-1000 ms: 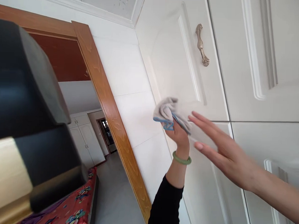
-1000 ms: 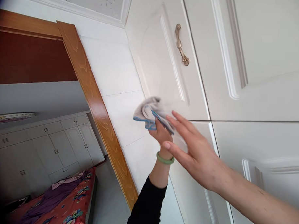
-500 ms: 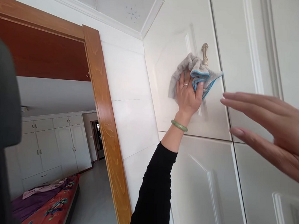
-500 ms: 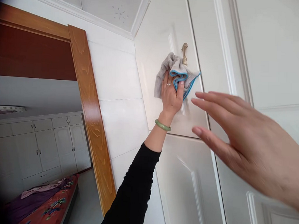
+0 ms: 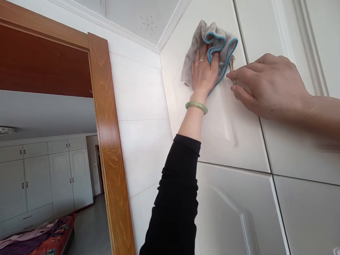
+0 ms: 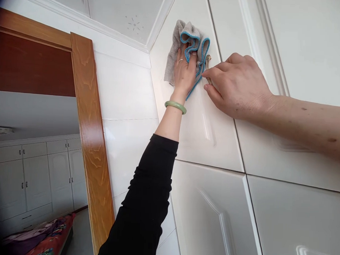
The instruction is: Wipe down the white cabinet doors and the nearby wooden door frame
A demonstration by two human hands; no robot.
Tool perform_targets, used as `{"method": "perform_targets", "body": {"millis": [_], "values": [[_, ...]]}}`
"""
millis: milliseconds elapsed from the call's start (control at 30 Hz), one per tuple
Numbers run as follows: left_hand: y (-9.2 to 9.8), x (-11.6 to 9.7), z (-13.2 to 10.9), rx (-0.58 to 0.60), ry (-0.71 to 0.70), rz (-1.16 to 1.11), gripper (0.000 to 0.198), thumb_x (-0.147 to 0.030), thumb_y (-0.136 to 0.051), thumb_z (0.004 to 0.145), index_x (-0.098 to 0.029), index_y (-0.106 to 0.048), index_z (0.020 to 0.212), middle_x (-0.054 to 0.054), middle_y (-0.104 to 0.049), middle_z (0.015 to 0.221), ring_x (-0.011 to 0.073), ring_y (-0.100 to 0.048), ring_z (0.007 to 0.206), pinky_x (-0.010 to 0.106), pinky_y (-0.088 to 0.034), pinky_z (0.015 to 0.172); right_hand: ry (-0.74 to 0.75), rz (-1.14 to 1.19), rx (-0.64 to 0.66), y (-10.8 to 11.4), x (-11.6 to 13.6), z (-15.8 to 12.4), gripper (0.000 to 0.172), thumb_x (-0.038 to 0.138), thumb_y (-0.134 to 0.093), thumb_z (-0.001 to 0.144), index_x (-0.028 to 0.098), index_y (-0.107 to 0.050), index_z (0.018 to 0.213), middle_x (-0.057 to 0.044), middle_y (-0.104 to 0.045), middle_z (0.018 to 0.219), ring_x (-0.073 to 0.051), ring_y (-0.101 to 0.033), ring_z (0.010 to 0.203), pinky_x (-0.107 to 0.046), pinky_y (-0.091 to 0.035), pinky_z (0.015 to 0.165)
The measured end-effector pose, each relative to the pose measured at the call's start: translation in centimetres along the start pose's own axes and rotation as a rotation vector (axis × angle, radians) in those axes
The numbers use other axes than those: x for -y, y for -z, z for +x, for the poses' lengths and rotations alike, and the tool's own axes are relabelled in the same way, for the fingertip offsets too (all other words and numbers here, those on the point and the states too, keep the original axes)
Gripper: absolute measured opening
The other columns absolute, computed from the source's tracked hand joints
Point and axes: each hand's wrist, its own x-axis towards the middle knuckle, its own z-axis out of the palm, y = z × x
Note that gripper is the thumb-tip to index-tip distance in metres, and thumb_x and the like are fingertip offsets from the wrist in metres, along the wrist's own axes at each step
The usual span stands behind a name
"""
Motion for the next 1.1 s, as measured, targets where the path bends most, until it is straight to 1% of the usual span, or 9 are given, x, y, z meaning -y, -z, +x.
{"method": "perform_targets", "body": {"millis": [200, 300, 467, 533, 600, 700, 933, 1000, 1100], "values": [[1.1, 0.2, -6.0, 0.010, -0.025, -0.058, 0.053, -0.076, -0.049, 0.101, -0.059, -0.075, 0.144, -0.011, -0.080, 0.148, 0.0262, -0.035, 0.181, 0.058, -0.048, 0.143, 0.064, -0.063, -0.083, -0.9, -0.8, 0.0, 0.043, 0.032, -0.046, 0.111, 0.018, -0.085, 0.100, -0.014, -0.081, 0.104, -0.032, -0.066, 0.105, -0.044, -0.046, 0.087], [1.1, -0.7, -5.1, -0.012, -0.067, 0.090, 0.049, -0.074, -0.043, 0.104, -0.062, -0.077, 0.138, -0.004, -0.085, 0.131, 0.0270, -0.045, 0.176, 0.058, -0.055, 0.137, 0.075, -0.074, -0.120, -1.2, -0.7, 0.2, 0.044, 0.034, -0.046, 0.113, 0.017, -0.084, 0.100, -0.016, -0.079, 0.105, -0.032, -0.064, 0.105, -0.043, -0.040, 0.080], [0.8, -2.5, -2.0, 0.735, -0.102, 0.865, 0.062, -0.063, -0.028, 0.111, -0.034, -0.075, 0.083, 0.010, -0.074, 0.086, 0.0472, -0.064, 0.157, 0.084, -0.038, 0.136, 0.125, -0.064, -0.181, -1.6, -0.8, -0.1, 0.046, 0.037, -0.045, 0.115, 0.017, -0.084, 0.101, -0.016, -0.080, 0.110, -0.032, -0.063, 0.103, -0.042, -0.035, 0.077], [0.8, -2.5, -2.8, 0.409, -0.082, 0.577, 0.048, -0.065, -0.046, 0.110, -0.039, -0.081, 0.089, 0.008, -0.081, 0.092, 0.0417, -0.061, 0.161, 0.070, -0.041, 0.143, 0.127, -0.079, -0.177, -1.7, -0.8, -0.1, 0.049, 0.038, -0.043, 0.116, 0.017, -0.084, 0.100, -0.015, -0.079, 0.106, -0.032, -0.063, 0.102, -0.042, -0.034, 0.077], [0.9, -2.1, -3.9, 0.127, -0.122, 0.225, 0.041, -0.064, -0.049, 0.113, -0.050, -0.084, 0.128, -0.001, -0.087, 0.127, 0.0312, -0.046, 0.175, 0.055, -0.038, 0.149, 0.107, -0.097, -0.151, -1.6, -0.6, -0.1, 0.051, 0.038, -0.041, 0.116, 0.016, -0.085, 0.101, -0.015, -0.077, 0.102, -0.033, -0.063, 0.103, -0.042, -0.033, 0.077], [1.0, -1.6, -3.8, 0.190, -0.234, 0.151, 0.066, -0.063, -0.022, 0.120, -0.046, -0.052, 0.176, -0.017, -0.055, 0.180, 0.0223, -0.016, 0.186, 0.049, -0.018, 0.156, 0.078, -0.106, -0.107, -1.3, -0.3, -0.1, 0.048, 0.036, -0.043, 0.114, 0.017, -0.086, 0.106, -0.016, -0.079, 0.110, -0.035, -0.064, 0.107, -0.042, -0.034, 0.078], [-0.3, -2.0, 4.7, 0.194, -0.178, 0.326, 0.074, -0.061, -0.013, 0.117, -0.042, -0.029, 0.187, -0.026, -0.023, 0.194, 0.0176, -0.005, 0.186, 0.034, -0.014, 0.153, 0.106, -0.093, -0.073, -1.2, -0.5, -0.2, 0.053, 0.039, -0.038, 0.115, 0.019, -0.087, 0.119, -0.017, -0.079, 0.126, -0.037, -0.065, 0.116, -0.048, -0.044, 0.088], [-0.9, -1.9, 7.5, 0.173, -0.148, 0.330, 0.080, -0.064, -0.014, 0.112, -0.042, -0.027, 0.188, -0.026, -0.023, 0.194, 0.0167, -0.004, 0.187, 0.037, -0.016, 0.152, 0.118, -0.097, -0.070, -1.2, -0.6, -0.2, 0.055, 0.041, -0.036, 0.116, 0.018, -0.087, 0.119, -0.017, -0.079, 0.127, -0.037, -0.065, 0.115, -0.049, -0.045, 0.090], [-0.9, -0.8, 10.8, 0.127, -0.103, 0.265, 0.083, -0.089, -0.022, 0.092, -0.075, -0.040, 0.171, -0.043, -0.048, 0.173, 0.0143, 0.003, 0.186, 0.038, -0.035, 0.145, 0.114, -0.103, -0.062, -1.1, -0.7, -0.3, 0.054, 0.041, -0.037, 0.116, 0.019, -0.086, 0.120, -0.016, -0.079, 0.127, -0.038, -0.065, 0.116, -0.050, -0.048, 0.092]]}}
